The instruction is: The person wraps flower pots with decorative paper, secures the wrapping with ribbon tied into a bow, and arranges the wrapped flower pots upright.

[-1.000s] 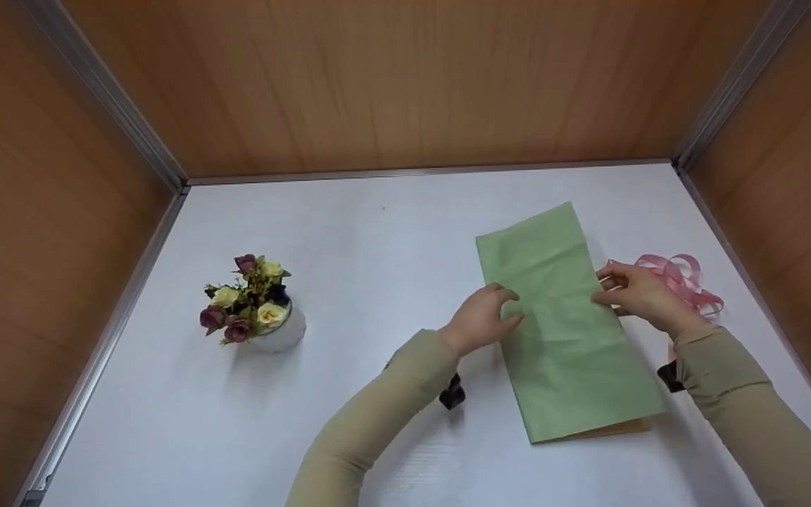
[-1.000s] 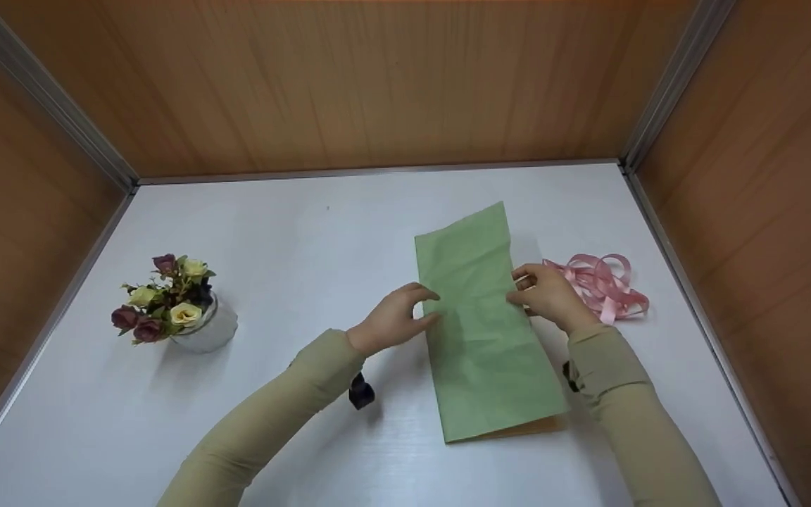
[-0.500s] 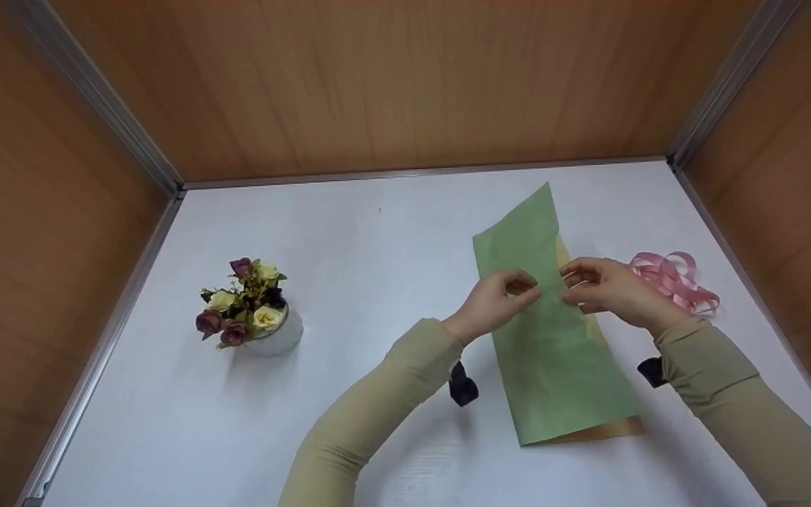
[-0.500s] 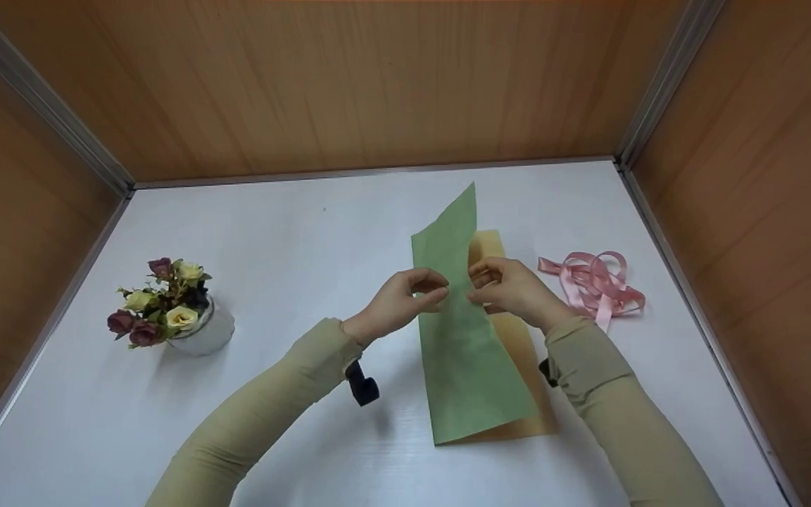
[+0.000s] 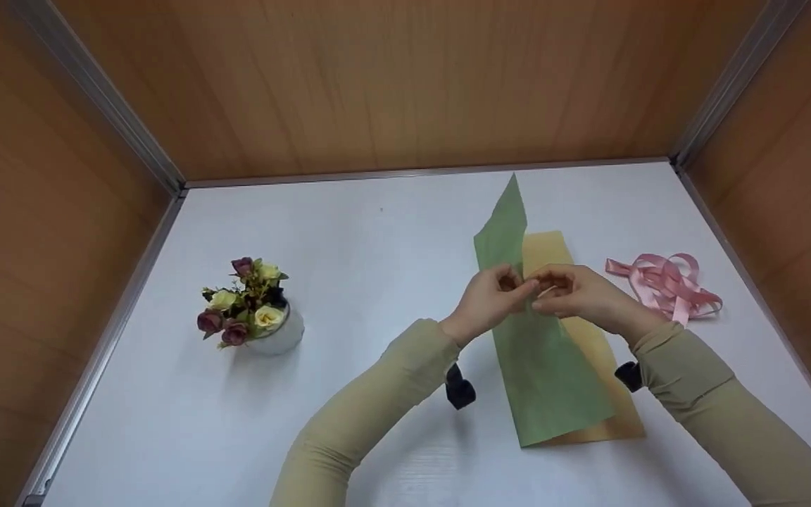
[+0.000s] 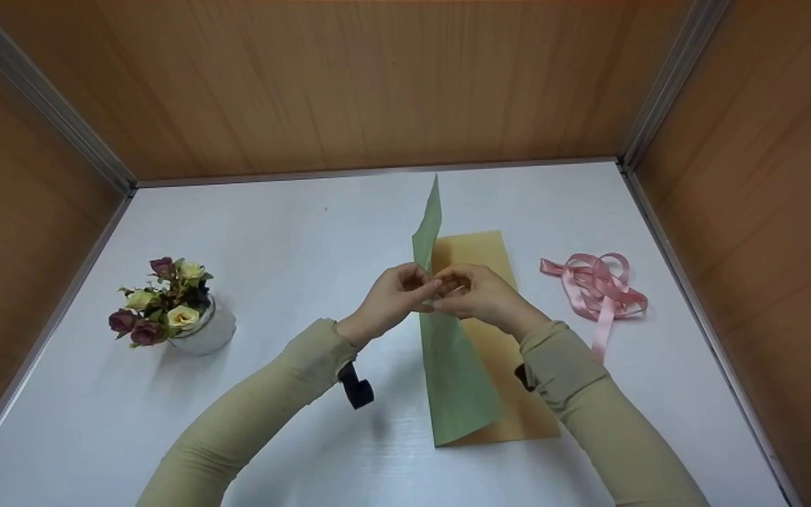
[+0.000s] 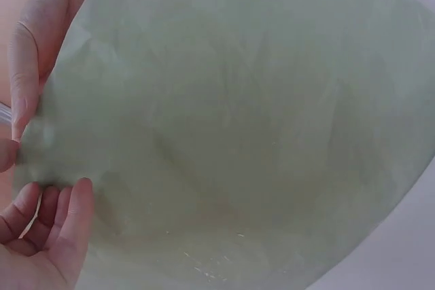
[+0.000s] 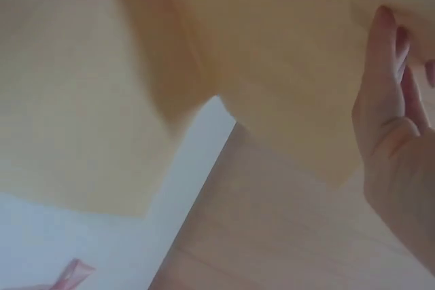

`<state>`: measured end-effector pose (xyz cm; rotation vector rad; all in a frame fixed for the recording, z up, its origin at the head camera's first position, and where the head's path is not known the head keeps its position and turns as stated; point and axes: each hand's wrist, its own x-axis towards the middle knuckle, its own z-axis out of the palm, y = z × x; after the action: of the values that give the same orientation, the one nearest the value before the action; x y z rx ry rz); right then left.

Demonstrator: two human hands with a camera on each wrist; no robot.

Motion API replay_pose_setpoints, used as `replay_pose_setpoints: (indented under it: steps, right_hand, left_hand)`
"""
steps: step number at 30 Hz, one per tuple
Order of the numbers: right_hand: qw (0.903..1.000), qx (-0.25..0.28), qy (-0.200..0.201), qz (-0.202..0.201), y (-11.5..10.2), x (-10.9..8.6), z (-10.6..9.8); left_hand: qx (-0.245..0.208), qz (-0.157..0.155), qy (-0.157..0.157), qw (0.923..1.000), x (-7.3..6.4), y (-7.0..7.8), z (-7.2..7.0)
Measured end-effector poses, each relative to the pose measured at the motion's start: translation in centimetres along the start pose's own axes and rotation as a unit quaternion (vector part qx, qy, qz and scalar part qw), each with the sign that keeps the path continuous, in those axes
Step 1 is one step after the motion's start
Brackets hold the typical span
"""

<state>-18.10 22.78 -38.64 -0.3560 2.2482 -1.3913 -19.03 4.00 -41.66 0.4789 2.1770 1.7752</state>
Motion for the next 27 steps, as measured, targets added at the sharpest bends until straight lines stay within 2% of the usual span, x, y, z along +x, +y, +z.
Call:
replay_pose_setpoints:
  steps: [3,7,8,10,12,14,16,19,22,25,27]
  right_hand:
    - [0.9999,0.015,-0.008,-0.001,0.0,0.1,0.1]
    - [0.9992,0.04,0.005,0.007,1.2,0.3,-0.2]
    - [0.9995,0.025,0.015,0.009,1.9,0.4,-0.2]
    - [0.9984,-0.04,0.038,0.009,3.7,0.5,-0.3]
    - [0.9889,-0.138,0.055,0.005,5.7,0.7,-0.3]
    - [0.9676,-0.245,0.063,0.004,7.7,0.8,-0.4]
    - [0.9488,-0.311,0.055,0.005,9.4,0.9,-0.4]
    - [0.9316,-0.362,0.03,0.022,11.1,0.8,-0.5]
    - [0.9262,-0.376,0.019,0.026,12.0,0.6,-0.6]
    - [0.9209,-0.389,0.028,0.01,12.5,0.7,-0.6]
    - [0.9212,-0.387,0.035,0.0,12.7,0.7,-0.7]
  left_hand:
    - [0.009,0.004,0.003,0.9999,-0.1,-0.2,-0.3]
    - [-0.009,-0.008,0.003,0.9999,-0.3,-0.4,-0.7]
    - [-0.015,-0.011,0.004,0.9998,-0.3,-0.5,-0.8]
    - [-0.019,-0.017,0.006,0.9996,-0.5,-0.6,-1.1]
    - [-0.021,-0.019,0.009,0.9996,-0.7,-0.7,-1.4]
    - [-0.022,-0.019,0.009,0.9995,-0.8,-0.8,-1.7]
    - [-0.024,-0.019,0.007,0.9995,-1.0,-0.9,-2.0]
    - [-0.025,-0.018,0.006,0.9995,-1.3,-1.1,-2.6]
    - [-0.02,-0.018,0.007,0.9996,-1.7,-1.2,-3.3]
    - [-0.012,-0.022,0.012,0.9996,-2.2,-1.5,-4.4]
    - [-0.007,-0.028,0.018,0.9994,-2.6,-1.9,-5.3]
